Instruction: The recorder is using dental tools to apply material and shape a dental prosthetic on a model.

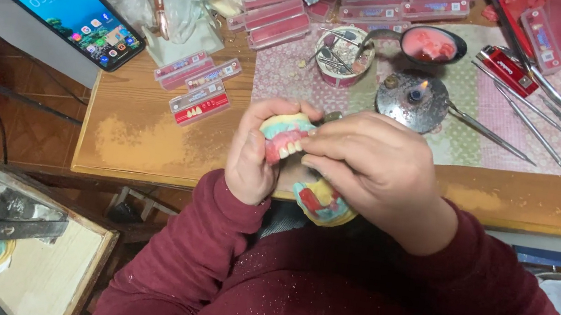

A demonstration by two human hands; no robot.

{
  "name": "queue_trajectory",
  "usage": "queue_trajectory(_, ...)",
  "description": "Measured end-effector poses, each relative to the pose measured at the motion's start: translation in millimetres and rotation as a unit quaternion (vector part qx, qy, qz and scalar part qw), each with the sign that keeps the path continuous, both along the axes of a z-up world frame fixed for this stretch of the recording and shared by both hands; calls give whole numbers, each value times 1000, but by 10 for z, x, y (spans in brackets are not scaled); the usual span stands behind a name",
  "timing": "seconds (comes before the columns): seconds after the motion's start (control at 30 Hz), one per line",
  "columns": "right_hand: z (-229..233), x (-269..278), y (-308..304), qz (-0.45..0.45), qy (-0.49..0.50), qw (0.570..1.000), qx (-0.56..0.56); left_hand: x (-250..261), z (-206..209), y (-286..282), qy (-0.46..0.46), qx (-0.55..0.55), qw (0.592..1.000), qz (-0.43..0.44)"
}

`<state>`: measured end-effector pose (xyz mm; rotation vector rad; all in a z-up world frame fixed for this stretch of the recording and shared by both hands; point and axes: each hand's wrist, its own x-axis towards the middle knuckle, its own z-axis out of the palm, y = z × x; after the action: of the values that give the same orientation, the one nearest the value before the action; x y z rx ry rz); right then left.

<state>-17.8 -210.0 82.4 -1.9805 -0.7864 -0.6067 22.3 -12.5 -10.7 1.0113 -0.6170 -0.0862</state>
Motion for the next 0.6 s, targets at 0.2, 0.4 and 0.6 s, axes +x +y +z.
queue_trajectory(0.2,-31,-6,95,-40,-16,999,-14,-29,19,16,-23,26,999,5)
queue_trajectory(0.4,17,-40,114,-58,-3,998,-17,-27,30,29,-52,43,998,7)
queue_trajectory(0.6,80,-61,117,-63,8,997,-40,-29,36,42,-65,52,997,4)
